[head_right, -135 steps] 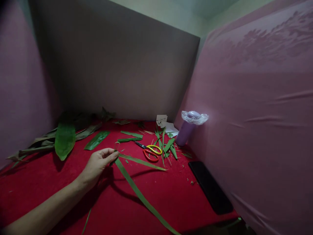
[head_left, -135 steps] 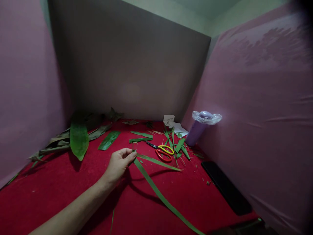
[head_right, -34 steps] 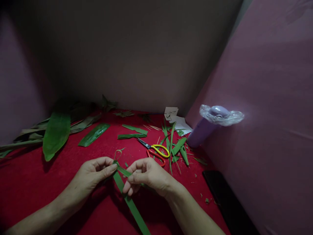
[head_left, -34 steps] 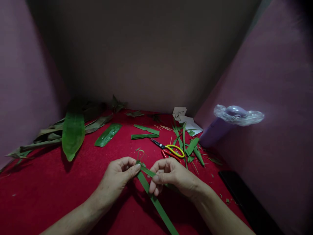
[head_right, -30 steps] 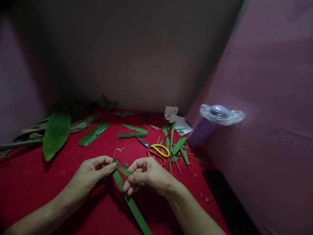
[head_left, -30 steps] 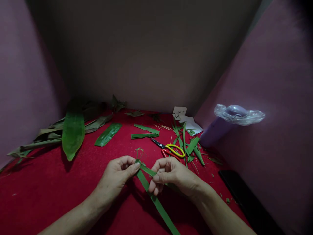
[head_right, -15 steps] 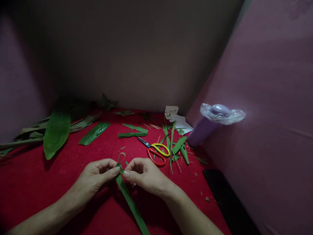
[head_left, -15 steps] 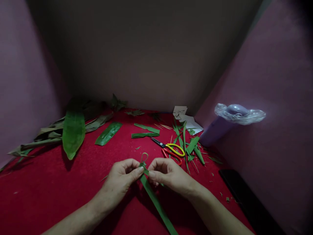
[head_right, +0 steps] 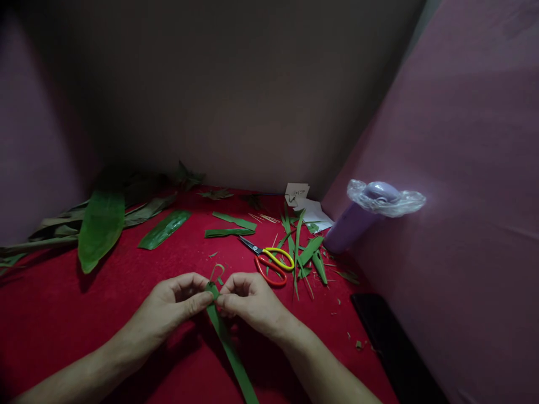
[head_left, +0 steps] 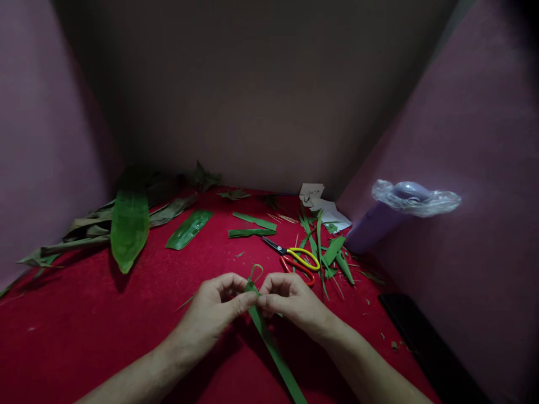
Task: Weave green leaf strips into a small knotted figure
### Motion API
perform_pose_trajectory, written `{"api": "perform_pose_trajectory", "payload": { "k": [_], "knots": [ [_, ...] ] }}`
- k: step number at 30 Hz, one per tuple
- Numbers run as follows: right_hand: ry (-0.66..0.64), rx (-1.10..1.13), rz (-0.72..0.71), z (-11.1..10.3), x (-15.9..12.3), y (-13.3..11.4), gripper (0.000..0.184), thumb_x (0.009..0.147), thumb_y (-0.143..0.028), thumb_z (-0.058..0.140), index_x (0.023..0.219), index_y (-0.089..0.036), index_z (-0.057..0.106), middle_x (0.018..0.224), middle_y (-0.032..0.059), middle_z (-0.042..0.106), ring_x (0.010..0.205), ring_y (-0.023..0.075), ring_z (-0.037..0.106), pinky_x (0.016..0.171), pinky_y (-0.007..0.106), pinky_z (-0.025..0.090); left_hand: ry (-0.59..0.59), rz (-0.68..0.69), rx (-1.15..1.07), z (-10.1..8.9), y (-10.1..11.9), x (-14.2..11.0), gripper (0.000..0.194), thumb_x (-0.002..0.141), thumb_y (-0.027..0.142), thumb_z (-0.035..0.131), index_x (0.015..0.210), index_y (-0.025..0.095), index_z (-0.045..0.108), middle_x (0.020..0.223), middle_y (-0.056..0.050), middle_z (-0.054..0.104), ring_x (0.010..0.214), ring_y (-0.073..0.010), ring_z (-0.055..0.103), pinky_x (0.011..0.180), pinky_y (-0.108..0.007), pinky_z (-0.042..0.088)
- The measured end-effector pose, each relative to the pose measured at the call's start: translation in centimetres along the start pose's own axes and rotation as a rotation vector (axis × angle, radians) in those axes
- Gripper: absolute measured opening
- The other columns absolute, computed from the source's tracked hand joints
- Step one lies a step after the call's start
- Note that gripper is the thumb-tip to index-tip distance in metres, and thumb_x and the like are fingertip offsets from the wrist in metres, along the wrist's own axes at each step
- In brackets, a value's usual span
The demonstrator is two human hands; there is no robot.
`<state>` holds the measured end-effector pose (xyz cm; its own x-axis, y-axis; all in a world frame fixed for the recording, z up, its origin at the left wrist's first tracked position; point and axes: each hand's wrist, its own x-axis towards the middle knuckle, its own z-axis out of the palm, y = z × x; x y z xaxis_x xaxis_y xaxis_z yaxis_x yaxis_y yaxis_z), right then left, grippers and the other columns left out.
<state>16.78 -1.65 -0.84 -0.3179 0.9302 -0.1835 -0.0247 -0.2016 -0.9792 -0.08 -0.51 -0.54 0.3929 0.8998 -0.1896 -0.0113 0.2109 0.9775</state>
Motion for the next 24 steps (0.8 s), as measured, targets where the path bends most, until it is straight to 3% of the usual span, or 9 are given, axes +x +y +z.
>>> {"api": "perform_pose_trajectory", "payload": {
  "k": [5,12,20,24],
  "knots": [
    [-0.019,0.018,0.022,0.19,-0.10,0.30,0.023,0.064,-0.032,0.069,0.064,-0.013,0.056,0.053,-0.0028,0.056,0.047,0.0067,0.047,0.049,0.020,0.036,-0.042,-0.054,-0.027,0.25,0.04,-0.22,0.025,0.062,0.032,0.073,0.064,0.016,0.054,0.058,0.002,0.059,0.054,-0.0110,0.053,0.050,-0.021,0.037],
    [-0.054,0.037,0.036,0.03,-0.26,0.01,0.025,0.064,-0.034,0.070,0.065,-0.014,0.056,0.052,-0.0034,0.056,0.048,0.0069,0.048,0.050,0.021,0.036,0.020,-0.060,0.023,0.16,0.68,-0.09,0.025,0.062,0.032,0.071,0.055,0.015,0.054,0.052,0.004,0.052,0.050,-0.0083,0.044,0.048,-0.020,0.033],
    [-0.054,0.043,0.055,-0.11,-0.35,-0.30,0.019,0.064,-0.027,0.069,0.062,-0.014,0.055,0.051,-0.0040,0.054,0.047,0.0068,0.047,0.049,0.021,0.035,0.062,-0.097,-0.052,0.05,0.44,0.07,0.025,0.058,0.030,0.075,0.058,0.014,0.057,0.049,0.005,0.053,0.047,-0.0064,0.044,0.048,-0.019,0.033],
    [-0.023,0.039,0.060,0.05,-0.31,-0.24,0.019,0.063,-0.027,0.068,0.061,-0.014,0.055,0.050,-0.0036,0.054,0.046,0.0070,0.046,0.050,0.021,0.036,0.036,-0.124,-0.142,-0.29,0.18,0.12,0.028,0.053,0.027,0.079,0.071,0.014,0.063,0.059,0.001,0.064,0.053,-0.0102,0.056,0.054,-0.021,0.042]
  ]
}}
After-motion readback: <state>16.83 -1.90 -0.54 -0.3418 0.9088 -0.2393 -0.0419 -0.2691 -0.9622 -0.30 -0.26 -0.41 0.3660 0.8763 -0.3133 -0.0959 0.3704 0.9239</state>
